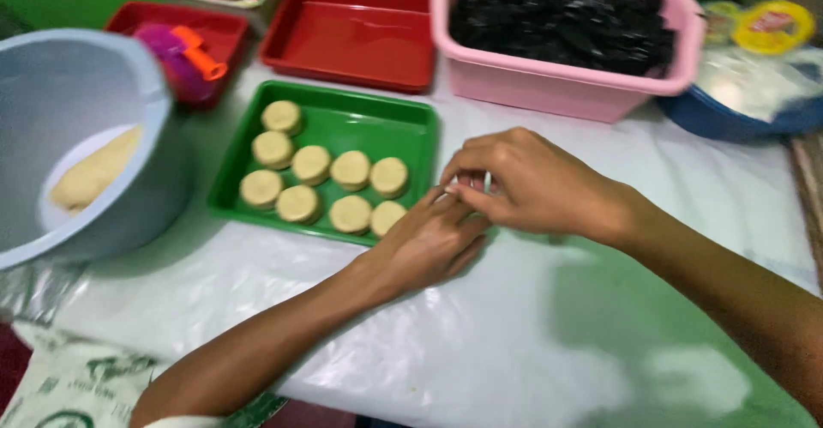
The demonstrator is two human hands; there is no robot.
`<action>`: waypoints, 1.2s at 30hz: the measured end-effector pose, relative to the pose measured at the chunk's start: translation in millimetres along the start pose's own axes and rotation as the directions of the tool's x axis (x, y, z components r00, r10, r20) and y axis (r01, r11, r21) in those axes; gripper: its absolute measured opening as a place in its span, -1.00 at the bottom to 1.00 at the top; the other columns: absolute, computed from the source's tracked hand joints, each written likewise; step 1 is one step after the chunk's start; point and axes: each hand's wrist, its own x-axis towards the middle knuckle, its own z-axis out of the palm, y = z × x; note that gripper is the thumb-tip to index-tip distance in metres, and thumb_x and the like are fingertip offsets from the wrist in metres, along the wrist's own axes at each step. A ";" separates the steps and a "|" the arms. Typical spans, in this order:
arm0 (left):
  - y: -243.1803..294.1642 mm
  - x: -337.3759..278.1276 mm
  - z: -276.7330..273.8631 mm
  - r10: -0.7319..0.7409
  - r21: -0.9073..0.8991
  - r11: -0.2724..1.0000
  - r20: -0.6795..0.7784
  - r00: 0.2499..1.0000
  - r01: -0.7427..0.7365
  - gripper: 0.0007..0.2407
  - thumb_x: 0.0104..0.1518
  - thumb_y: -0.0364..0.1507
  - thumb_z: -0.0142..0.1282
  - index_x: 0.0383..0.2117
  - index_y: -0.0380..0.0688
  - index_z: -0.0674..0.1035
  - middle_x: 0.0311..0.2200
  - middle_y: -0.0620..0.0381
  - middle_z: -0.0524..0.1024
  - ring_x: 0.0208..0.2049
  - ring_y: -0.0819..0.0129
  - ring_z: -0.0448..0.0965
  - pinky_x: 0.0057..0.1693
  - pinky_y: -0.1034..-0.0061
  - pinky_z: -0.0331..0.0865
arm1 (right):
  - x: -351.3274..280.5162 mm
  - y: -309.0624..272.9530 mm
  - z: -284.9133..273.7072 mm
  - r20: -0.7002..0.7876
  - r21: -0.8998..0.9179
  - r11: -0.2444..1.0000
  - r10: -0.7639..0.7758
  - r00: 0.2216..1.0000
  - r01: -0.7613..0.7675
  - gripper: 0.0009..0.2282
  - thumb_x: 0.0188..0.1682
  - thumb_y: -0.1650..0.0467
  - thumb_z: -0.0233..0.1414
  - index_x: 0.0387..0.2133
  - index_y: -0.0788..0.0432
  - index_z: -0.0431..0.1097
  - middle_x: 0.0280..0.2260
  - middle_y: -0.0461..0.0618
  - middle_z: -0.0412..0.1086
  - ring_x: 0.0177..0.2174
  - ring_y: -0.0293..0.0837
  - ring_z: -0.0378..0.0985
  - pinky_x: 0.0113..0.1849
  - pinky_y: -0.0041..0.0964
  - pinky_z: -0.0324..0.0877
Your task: Shaping dough into rounds and using a metal tip to create indentations before placing them on baking trays.
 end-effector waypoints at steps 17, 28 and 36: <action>-7.7 -5.6 3.5 -0.160 -0.118 0.978 0.095 0.983 0.171 -0.81 0.14 -0.27 0.06 -0.40 -0.09 0.61 -0.33 -0.03 0.58 -0.18 -0.01 0.65 0.06 0.15 0.42 | 129.7 -10.1 67.5 0.242 -0.265 0.942 0.270 0.932 -0.205 -0.69 -0.08 0.22 0.05 -0.26 0.17 0.57 -0.30 0.25 0.56 -0.19 0.33 0.61 -0.15 0.24 0.47; 3.6 8.9 -10.2 -0.299 -0.093 0.942 0.204 0.932 0.322 -0.87 0.13 -0.33 0.09 -0.50 -0.03 0.60 -0.53 0.02 0.60 -0.43 0.10 0.70 -0.31 0.18 0.55 | 109.6 1.6 69.2 0.321 -0.153 0.980 0.173 0.931 -0.130 -0.68 -0.09 0.28 0.04 -0.23 0.29 0.52 -0.18 0.42 0.48 -0.07 0.42 0.51 -0.04 0.21 0.41; 3.8 7.0 -6.1 -0.290 -0.028 0.953 0.191 0.938 0.301 -0.86 0.14 -0.29 0.09 -0.44 -0.01 0.62 -0.52 0.08 0.57 -0.42 0.13 0.69 -0.33 0.25 0.55 | 100.1 7.1 68.3 0.344 -0.155 0.974 0.210 0.915 -0.166 -0.68 -0.15 0.23 0.08 -0.28 0.24 0.48 -0.16 0.29 0.43 -0.06 0.29 0.52 -0.05 0.13 0.43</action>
